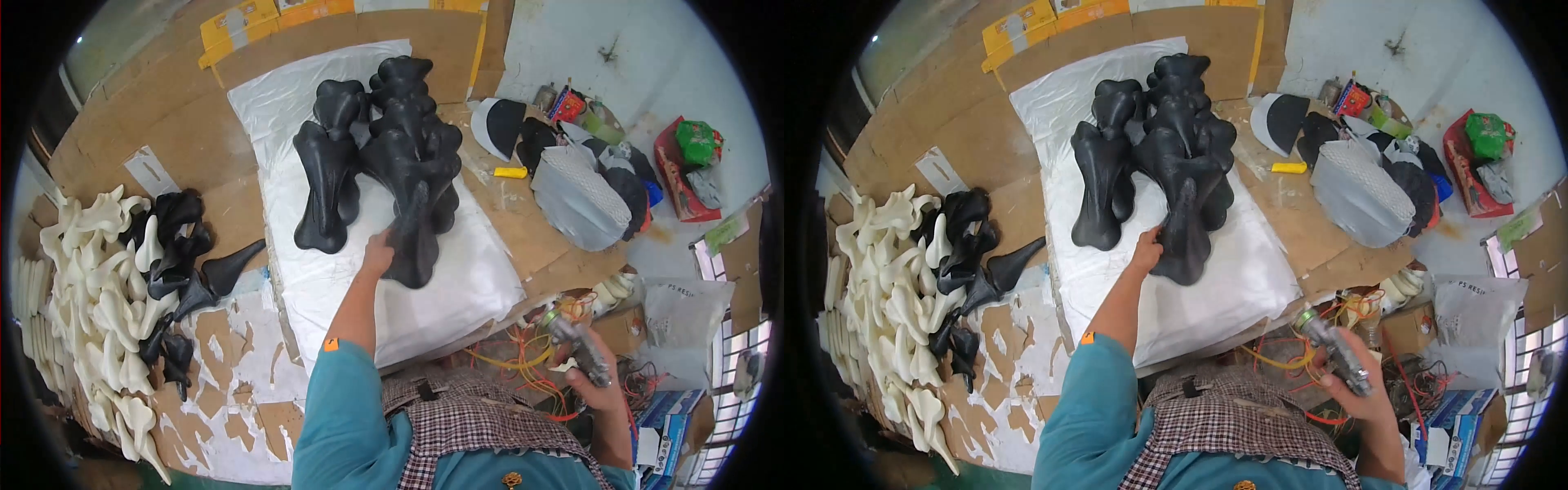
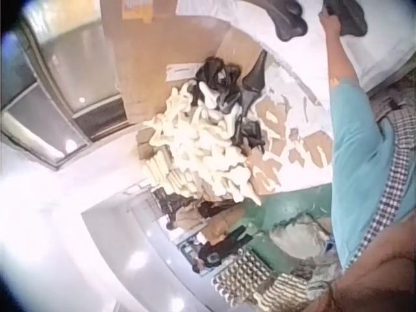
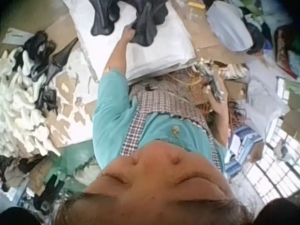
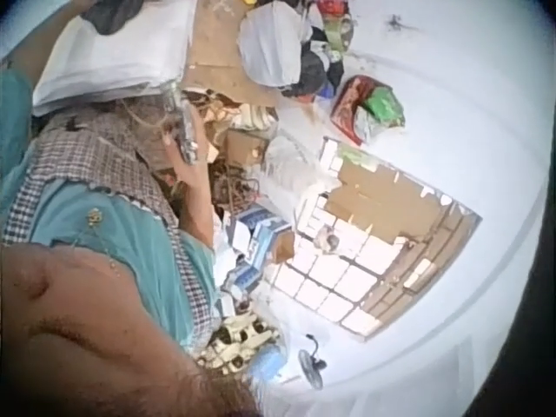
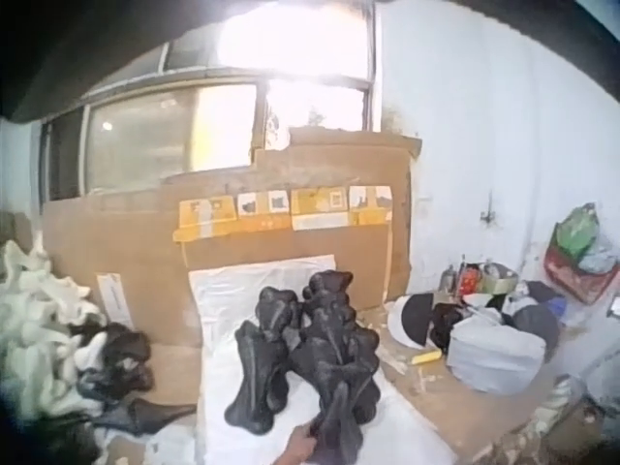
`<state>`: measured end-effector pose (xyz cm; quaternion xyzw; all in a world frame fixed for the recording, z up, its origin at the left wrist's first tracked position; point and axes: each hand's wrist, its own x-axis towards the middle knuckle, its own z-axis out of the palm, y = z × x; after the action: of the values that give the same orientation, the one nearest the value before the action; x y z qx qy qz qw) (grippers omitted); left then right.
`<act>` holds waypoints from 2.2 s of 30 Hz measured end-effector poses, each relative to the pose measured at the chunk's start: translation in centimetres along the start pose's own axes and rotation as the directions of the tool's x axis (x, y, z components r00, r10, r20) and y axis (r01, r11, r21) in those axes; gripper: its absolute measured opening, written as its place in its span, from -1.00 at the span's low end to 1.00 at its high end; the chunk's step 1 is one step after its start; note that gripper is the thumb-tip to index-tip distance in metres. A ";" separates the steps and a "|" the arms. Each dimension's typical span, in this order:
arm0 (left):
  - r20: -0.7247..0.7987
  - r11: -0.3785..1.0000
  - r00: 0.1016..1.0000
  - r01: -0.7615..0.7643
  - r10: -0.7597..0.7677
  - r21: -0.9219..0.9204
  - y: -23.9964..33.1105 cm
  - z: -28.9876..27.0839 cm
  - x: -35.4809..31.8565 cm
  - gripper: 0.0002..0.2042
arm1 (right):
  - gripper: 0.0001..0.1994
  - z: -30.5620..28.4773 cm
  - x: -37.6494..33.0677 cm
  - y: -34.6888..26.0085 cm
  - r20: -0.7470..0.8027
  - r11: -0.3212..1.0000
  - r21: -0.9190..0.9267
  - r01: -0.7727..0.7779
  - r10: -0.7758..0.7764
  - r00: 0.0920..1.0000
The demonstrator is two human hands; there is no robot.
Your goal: Open sacks of bicycle seats, inspect parts, and organize them on a workbench.
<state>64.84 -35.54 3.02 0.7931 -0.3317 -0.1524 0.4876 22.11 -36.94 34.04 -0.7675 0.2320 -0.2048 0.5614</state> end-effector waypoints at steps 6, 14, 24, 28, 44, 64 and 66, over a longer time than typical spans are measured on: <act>0.146 0.933 0.981 0.168 -0.127 -0.318 -1.5 -0.3 -5.7 -0.84 | -0.43 1.9 -1.3 1.5 0.097 0.980 -0.040 -0.193 0.196 0.976; 0.048 0.537 0.909 0.286 -0.413 -0.794 -1.4 -5.7 -14.0 -0.78 | -0.44 1.2 0.3 1.5 0.006 0.993 -0.018 -0.113 0.113 0.994; 0.019 0.297 0.911 0.154 -0.411 -0.943 -0.9 -11.4 -9.5 -0.67 | -0.45 0.1 0.3 0.6 0.031 0.989 -0.102 -0.110 0.114 0.993; 0.147 0.058 0.929 0.177 -0.339 -0.982 1.2 -7.1 -5.2 -0.62 | -0.45 -0.6 1.2 1.3 0.000 0.994 -0.009 -0.113 0.113 0.994; 0.187 0.492 0.809 0.503 -0.557 -0.711 7.0 -0.7 -0.5 -0.90 | -0.41 -5.9 8.8 9.6 0.144 0.993 0.019 -0.120 0.116 0.983; -0.539 0.535 0.158 -0.073 -0.827 -0.842 1.0 -17.7 -29.5 -0.59 | -0.42 -2.7 16.9 17.6 0.535 0.964 -0.224 0.145 -0.003 0.845; -0.445 0.442 0.161 -0.054 -0.881 -0.895 -0.5 -13.8 -31.8 -0.66 | -0.42 -2.4 17.7 18.4 0.567 0.948 -0.268 0.170 0.013 0.824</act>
<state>49.50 -4.65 6.56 0.4956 0.3827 0.0512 0.7780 32.69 -53.99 18.06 -0.8801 0.0534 0.0454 0.4695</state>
